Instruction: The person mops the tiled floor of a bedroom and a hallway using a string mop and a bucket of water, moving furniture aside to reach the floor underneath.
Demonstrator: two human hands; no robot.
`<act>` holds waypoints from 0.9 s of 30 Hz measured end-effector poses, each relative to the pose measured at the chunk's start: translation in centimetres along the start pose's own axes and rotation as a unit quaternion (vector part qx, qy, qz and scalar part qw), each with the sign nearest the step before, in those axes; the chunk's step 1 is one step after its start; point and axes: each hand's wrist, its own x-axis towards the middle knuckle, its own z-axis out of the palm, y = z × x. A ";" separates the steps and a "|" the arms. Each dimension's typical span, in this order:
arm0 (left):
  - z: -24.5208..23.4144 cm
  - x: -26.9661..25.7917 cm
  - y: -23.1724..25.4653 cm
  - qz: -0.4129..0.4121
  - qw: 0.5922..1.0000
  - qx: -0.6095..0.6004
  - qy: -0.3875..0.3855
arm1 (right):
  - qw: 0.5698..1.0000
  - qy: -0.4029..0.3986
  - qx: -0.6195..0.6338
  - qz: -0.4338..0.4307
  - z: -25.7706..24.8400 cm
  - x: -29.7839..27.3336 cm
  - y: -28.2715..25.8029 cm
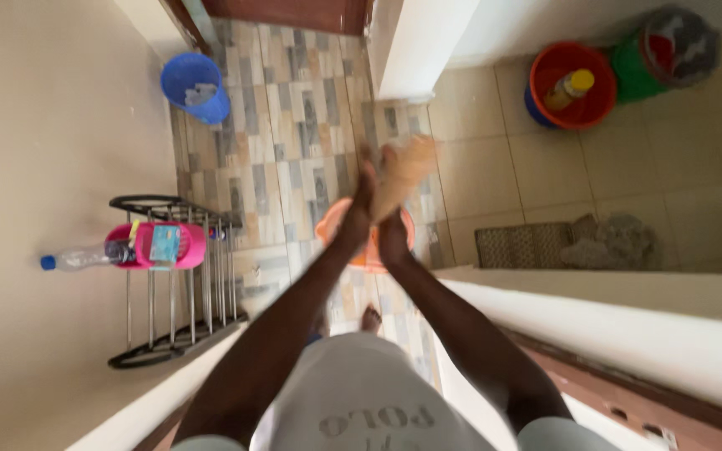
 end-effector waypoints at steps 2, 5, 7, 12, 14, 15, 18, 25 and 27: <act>0.9 -0.6 0.1 0.036 0.997 0.069 -0.005 | 1.000 -0.002 0.002 -0.009 0.3 0.1 -1.1; -1.5 1.2 0.8 -0.041 0.995 -0.086 -0.001 | 0.999 -0.007 0.001 -0.034 0.3 2.2 -3.3; -2.2 1.0 -0.3 -0.079 0.990 -0.119 -0.005 | 0.999 0.008 -0.041 -0.027 0.9 0.9 -4.1; 1.1 -2.6 0.4 0.037 0.992 0.087 -0.086 | 0.975 0.138 -0.145 -0.101 -3.4 7.3 -4.2; 1.9 -2.2 3.2 0.109 0.969 0.205 -0.088 | 0.952 0.201 -0.188 -0.134 -4.8 8.6 -5.0; 2.3 -2.1 4.4 0.142 0.950 0.262 -0.087 | 0.972 0.178 -0.127 -0.086 -4.6 7.9 -5.6; 2.5 -2.0 7.4 0.088 0.932 0.351 -0.029 | 0.993 0.082 0.078 0.029 -2.7 6.9 -7.0; 1.2 -0.7 13.2 0.117 0.907 0.404 -0.002 | 0.968 -0.201 0.110 0.107 -2.5 3.1 -5.0; 3.0 -1.0 13.9 0.086 0.872 0.481 -0.030 | 0.972 -0.172 0.110 0.118 -1.4 2.9 -3.1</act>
